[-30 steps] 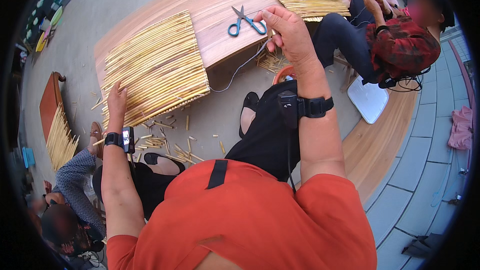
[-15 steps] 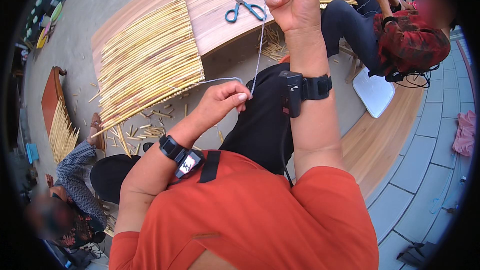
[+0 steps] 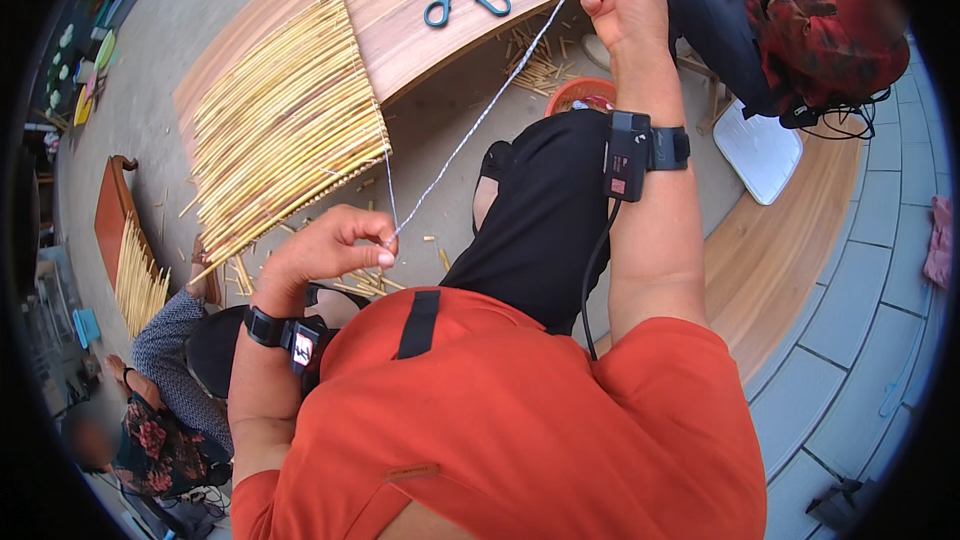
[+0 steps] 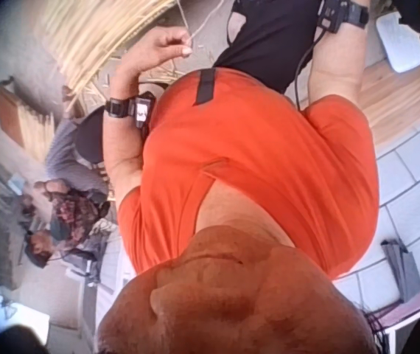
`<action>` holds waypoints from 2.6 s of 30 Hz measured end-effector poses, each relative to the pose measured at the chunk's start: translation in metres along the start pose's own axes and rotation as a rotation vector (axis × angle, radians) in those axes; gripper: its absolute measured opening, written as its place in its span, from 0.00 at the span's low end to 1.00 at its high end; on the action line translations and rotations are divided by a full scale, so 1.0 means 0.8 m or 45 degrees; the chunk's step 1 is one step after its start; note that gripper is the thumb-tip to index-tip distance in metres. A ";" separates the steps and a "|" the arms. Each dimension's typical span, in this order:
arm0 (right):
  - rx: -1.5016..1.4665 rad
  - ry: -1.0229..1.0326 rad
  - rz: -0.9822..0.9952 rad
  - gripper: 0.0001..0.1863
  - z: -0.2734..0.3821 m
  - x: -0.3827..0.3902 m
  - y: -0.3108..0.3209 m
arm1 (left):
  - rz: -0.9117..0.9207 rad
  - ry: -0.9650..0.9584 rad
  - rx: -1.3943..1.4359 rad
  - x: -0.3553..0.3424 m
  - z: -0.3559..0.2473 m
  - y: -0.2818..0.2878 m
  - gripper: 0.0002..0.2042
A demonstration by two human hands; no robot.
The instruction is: The person trims the ends of bundled reeds with shears and uses a needle and thread to bind the edges of a woven bamboo mat together while working at a table.
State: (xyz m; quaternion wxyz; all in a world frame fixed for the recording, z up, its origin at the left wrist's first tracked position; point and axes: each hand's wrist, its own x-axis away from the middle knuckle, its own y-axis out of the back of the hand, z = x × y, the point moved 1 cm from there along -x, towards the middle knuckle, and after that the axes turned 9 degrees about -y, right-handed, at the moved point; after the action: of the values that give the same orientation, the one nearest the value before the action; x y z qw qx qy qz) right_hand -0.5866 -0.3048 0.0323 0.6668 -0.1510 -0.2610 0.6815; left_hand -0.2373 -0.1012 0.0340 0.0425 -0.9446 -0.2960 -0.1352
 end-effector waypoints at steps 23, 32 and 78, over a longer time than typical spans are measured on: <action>0.747 -0.175 0.207 0.06 -0.029 0.036 -0.114 | -1.770 -0.250 1.437 0.003 0.201 0.013 0.33; 0.781 -0.119 0.521 0.08 -0.057 0.058 -0.148 | -1.842 -0.215 1.201 0.047 0.227 0.036 0.20; 0.527 -0.042 0.389 0.05 -0.007 0.028 -0.047 | -1.521 0.061 0.498 0.107 0.067 0.172 0.21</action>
State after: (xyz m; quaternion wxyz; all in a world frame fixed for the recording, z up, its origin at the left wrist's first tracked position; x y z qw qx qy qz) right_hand -0.5541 -0.2829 0.0516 0.5685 -0.0381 -0.1009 0.8156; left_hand -0.0791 -0.1591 0.0067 0.1381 -0.5878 -0.7908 -0.1001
